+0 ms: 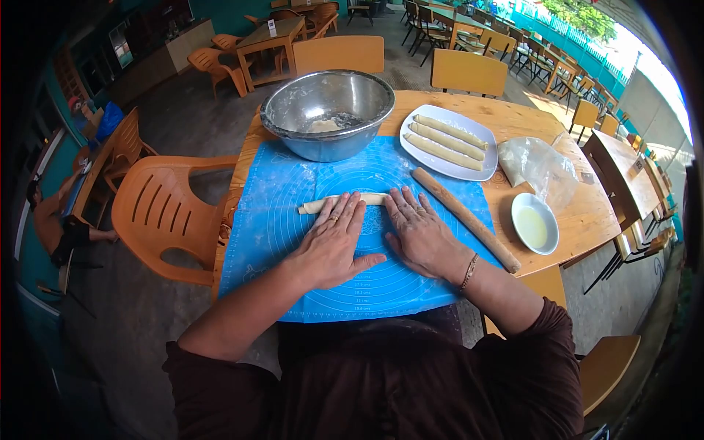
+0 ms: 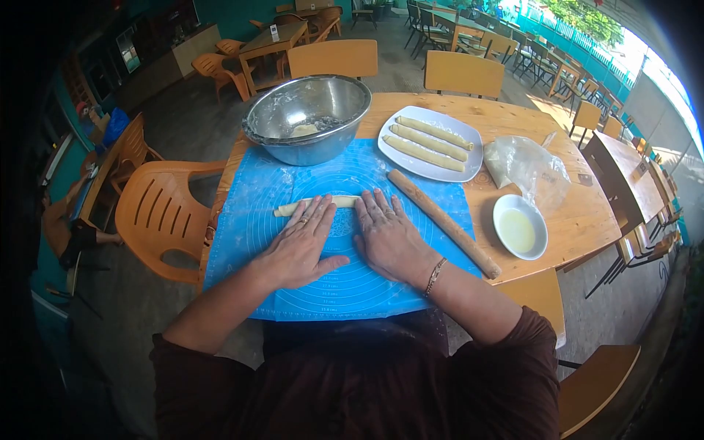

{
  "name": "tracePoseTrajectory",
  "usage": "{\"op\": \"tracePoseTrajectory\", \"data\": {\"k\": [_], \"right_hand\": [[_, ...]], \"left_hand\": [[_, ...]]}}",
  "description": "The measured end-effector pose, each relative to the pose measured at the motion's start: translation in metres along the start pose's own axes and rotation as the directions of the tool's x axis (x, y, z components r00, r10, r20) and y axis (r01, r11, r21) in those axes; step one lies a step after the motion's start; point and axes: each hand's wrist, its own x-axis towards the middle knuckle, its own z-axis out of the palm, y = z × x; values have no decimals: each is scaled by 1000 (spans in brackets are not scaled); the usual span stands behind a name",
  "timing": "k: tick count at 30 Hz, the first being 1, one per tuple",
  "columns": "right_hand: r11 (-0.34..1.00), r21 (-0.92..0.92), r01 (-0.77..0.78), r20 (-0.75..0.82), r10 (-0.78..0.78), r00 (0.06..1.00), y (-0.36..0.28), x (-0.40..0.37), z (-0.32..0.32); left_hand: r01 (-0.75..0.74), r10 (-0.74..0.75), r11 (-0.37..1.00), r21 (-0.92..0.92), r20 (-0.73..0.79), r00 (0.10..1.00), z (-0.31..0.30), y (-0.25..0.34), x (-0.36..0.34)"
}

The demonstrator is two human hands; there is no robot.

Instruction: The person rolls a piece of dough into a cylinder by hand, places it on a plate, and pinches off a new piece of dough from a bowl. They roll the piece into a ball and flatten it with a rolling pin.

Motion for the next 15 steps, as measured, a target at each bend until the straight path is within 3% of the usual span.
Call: {"op": "tracePoseTrajectory", "data": {"k": [4,10,12,15], "right_hand": [[1000,-23,-13,-40,12,999,11,19,15],[994,-27,-101,65,103,993,27,54,14],[991,61,-118,-67,122,990,30,58,16],[978,141,-155,17,154,988,26,61,1]], "left_hand": [[32,-32,999,28,6,999,5,-17,15],[122,-122,992,10,71,990,-4,-39,40],[157,-160,987,-45,-73,984,-4,-43,42],[285,-286,956,-65,-12,958,-21,-51,39]]}}
